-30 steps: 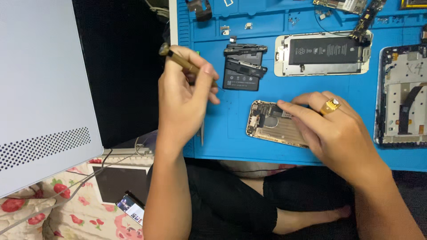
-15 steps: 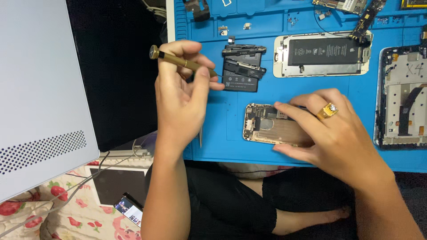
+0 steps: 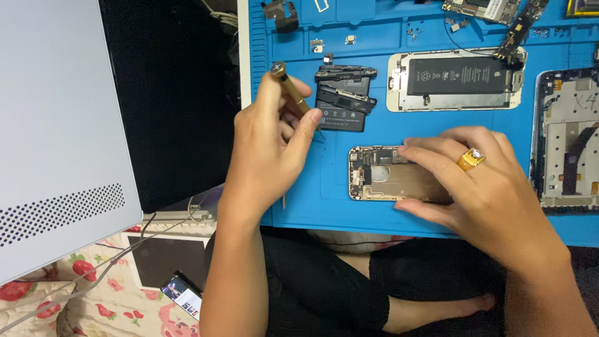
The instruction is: The person uses a screwdriver to remove screws from the back of a disassembled smartphone. They then lift and remove a metal shield plate from the phone's internal chassis, placing it aside on the blue work mat.
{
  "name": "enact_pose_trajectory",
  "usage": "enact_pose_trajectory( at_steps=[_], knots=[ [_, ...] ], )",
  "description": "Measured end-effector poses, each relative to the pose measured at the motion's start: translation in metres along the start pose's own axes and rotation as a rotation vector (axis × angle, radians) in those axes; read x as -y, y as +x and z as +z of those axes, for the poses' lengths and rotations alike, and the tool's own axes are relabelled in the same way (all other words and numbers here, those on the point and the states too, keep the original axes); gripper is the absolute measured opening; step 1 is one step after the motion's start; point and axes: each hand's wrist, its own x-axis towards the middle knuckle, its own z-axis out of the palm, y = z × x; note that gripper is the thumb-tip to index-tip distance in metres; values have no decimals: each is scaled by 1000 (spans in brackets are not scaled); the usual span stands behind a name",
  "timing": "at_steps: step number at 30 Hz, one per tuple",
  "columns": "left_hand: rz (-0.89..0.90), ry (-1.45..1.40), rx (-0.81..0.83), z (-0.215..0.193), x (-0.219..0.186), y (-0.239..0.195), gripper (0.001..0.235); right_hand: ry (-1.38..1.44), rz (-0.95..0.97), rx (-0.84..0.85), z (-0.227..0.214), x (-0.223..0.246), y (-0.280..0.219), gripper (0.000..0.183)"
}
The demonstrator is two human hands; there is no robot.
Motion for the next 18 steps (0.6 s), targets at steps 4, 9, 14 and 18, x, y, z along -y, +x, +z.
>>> enact_pose_trajectory(
  at_steps=[4, 9, 14, 18],
  knots=[
    [-34, 9, 24, 0, 1, 0, 15, -28, -28, -28, 0, 1, 2, 67],
    [-10, -45, 38, 2, 3, -2, 15, 7, 14, -129, 5, 5, 2, 52],
    [12, -22, 37, 3, 3, -1, 15, 97, 40, -203, 10, 11, 1, 26],
    [-5, 13, 68, 3, 2, -1, 15, 133, 56, -252, 9, 15, 2, 15]
  ],
)
